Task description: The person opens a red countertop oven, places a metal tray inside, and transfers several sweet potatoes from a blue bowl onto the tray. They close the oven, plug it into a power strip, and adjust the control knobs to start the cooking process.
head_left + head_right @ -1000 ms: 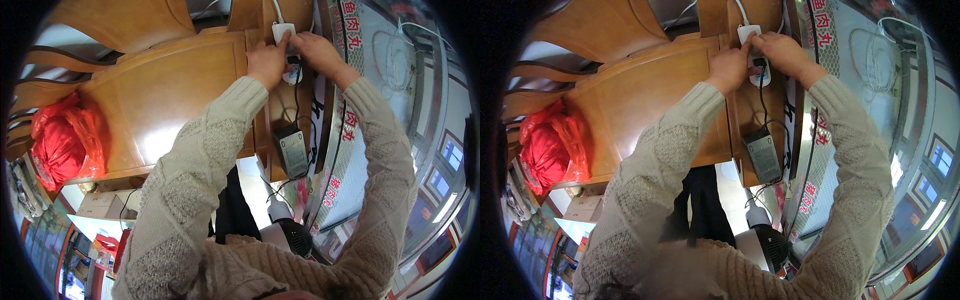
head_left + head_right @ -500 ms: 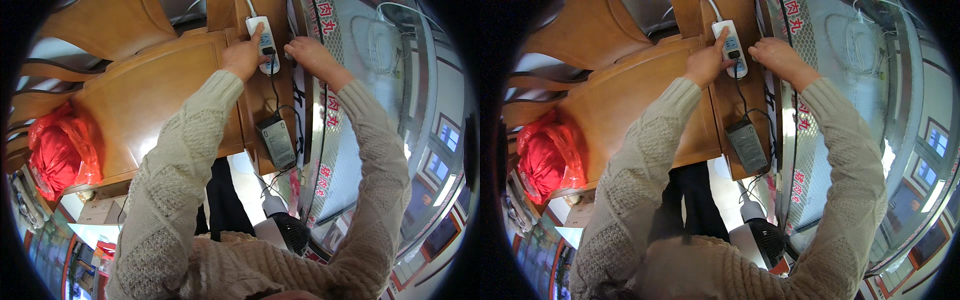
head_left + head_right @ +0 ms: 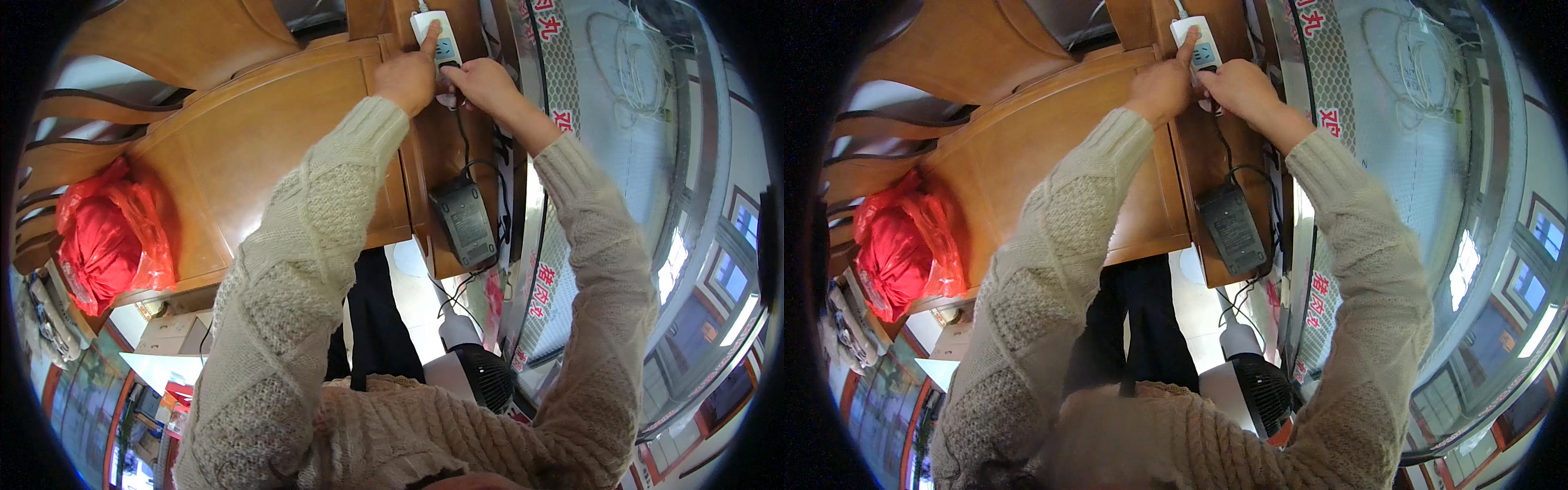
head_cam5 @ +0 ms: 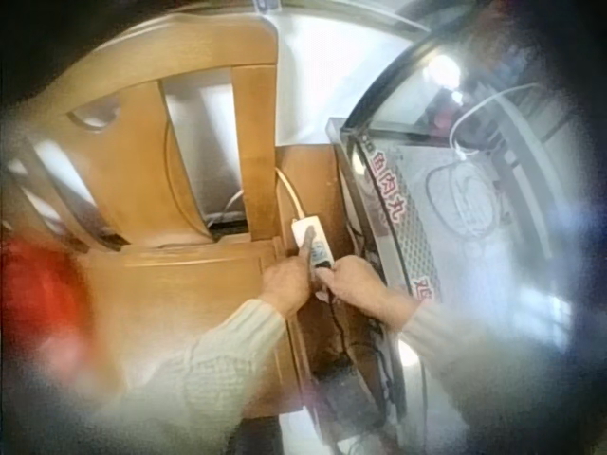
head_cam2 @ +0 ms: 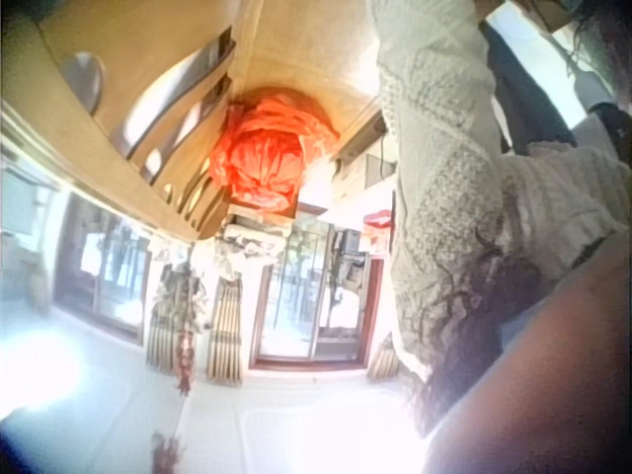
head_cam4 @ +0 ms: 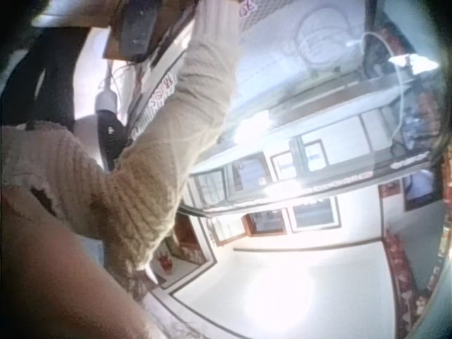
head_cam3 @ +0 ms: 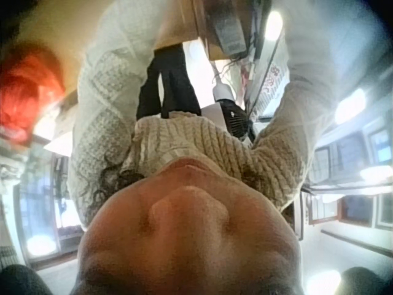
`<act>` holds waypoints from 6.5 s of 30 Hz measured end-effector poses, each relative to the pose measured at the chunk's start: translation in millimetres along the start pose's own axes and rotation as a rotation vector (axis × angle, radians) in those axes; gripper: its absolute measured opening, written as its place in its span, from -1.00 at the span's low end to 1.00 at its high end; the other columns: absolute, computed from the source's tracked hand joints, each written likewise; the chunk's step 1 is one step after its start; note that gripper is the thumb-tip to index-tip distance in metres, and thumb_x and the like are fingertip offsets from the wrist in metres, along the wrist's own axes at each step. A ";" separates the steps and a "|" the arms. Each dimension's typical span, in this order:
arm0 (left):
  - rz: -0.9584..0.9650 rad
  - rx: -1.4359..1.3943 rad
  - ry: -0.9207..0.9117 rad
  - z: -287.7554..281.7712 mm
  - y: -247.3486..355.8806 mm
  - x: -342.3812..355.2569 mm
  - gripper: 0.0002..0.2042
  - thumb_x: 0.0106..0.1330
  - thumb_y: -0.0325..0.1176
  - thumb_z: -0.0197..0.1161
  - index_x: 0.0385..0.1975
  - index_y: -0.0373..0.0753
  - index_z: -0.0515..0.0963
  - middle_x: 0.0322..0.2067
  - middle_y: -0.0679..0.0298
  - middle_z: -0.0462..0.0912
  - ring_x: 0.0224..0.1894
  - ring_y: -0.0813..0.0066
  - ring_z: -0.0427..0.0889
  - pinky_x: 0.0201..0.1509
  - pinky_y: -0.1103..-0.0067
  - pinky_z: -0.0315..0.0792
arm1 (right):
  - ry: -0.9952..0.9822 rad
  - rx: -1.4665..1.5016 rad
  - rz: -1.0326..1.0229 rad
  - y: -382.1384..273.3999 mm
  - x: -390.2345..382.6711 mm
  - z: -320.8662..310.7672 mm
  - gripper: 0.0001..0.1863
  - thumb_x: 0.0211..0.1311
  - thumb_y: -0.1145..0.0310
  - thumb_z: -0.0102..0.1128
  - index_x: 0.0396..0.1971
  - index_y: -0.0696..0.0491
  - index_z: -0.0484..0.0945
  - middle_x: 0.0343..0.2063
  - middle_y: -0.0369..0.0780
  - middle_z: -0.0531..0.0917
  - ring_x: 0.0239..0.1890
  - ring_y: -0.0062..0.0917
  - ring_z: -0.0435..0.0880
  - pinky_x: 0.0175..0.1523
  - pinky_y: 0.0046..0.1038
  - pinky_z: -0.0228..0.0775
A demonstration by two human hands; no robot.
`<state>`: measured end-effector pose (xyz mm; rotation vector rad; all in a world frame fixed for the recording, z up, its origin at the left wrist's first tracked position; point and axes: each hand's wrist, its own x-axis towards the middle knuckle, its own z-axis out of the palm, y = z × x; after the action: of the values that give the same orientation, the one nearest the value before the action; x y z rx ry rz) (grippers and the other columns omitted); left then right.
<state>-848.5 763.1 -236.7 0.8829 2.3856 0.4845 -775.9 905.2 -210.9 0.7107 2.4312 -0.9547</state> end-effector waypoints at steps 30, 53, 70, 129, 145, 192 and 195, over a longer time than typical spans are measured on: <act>-0.019 -0.389 0.249 42.2 -47.1 -87.7 -0.23 0.37 -0.18 0.29 0.49 -0.23 0.05 -0.29 -0.11 0.67 -0.23 -0.12 0.64 -0.14 0.14 0.50 | 0.665 -0.571 -0.302 -27.7 -41.1 40.3 -0.60 0.16 0.10 0.39 -0.28 0.08 0.45 -0.39 -0.11 0.70 -0.23 -0.20 0.69 -0.21 -0.23 0.54; -0.494 -0.449 0.043 22.3 -179.9 -495.6 -0.52 0.32 -0.24 0.33 0.21 -0.23 0.46 -0.31 0.06 0.71 -0.22 0.00 0.70 -0.13 0.19 0.55 | 0.098 1.100 -0.079 -133.1 13.8 -156.5 -0.53 0.14 0.16 0.44 -0.08 0.15 0.55 -0.39 -0.20 0.68 -0.45 -0.48 0.71 -0.47 -0.47 0.67; -0.145 -0.554 0.173 -39.4 -179.4 -237.2 -0.59 0.42 -0.20 0.23 0.17 -0.27 0.49 -0.26 0.01 0.72 -0.21 0.00 0.71 -0.14 0.26 0.56 | 0.039 0.748 -0.006 -97.3 61.2 -127.6 -0.46 0.04 -0.02 0.50 -0.13 0.10 0.65 -0.43 -0.31 0.68 -0.44 -0.64 0.62 -0.33 -0.62 0.45; -0.643 -0.961 -0.106 165.7 -305.1 -217.9 -0.54 0.57 -0.23 0.05 0.37 -0.30 0.33 0.05 0.15 0.63 -0.08 0.43 0.55 -0.03 0.52 0.47 | -0.306 0.352 0.149 -20.1 -23.9 397.0 -0.24 0.07 0.08 0.50 0.19 0.24 0.48 -0.14 0.01 0.71 -0.12 -0.21 0.71 0.01 -0.26 0.54; -0.696 -0.233 0.244 212.2 -360.8 -373.9 -0.68 0.25 -0.29 0.41 -0.03 -0.25 0.64 -0.12 0.11 0.70 -0.05 0.12 0.66 0.10 0.30 0.51 | -0.212 0.488 0.188 -23.3 -71.7 539.2 -0.75 0.22 0.35 0.29 -0.12 0.10 0.64 -0.31 -0.16 0.75 -0.25 -0.34 0.73 -0.15 -0.34 0.56; -0.954 -0.242 0.651 135.1 -431.8 -331.6 -0.61 0.00 -0.20 0.61 -0.27 -0.33 0.70 -0.36 0.07 0.77 -0.32 0.19 0.76 -0.17 0.39 0.60 | 0.055 -0.314 -0.675 -169.2 -10.5 511.2 -0.43 -0.09 0.22 0.54 0.03 -0.10 0.63 -0.11 -0.28 0.59 0.07 -0.34 0.51 0.08 -0.21 0.44; -0.898 -0.211 0.635 136.8 -434.0 -331.2 -0.62 0.01 -0.18 0.59 -0.28 -0.31 0.70 -0.34 0.04 0.74 -0.31 0.14 0.74 -0.18 0.35 0.59 | 0.064 -0.313 -0.675 -169.1 -8.7 514.7 -0.41 -0.11 0.22 0.55 0.03 -0.12 0.63 -0.13 -0.29 0.59 0.05 -0.34 0.51 0.08 -0.22 0.46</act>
<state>-765.3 244.8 -439.5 -0.5435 2.8665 0.6726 -766.5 427.9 -467.3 -0.2149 2.8410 -0.7379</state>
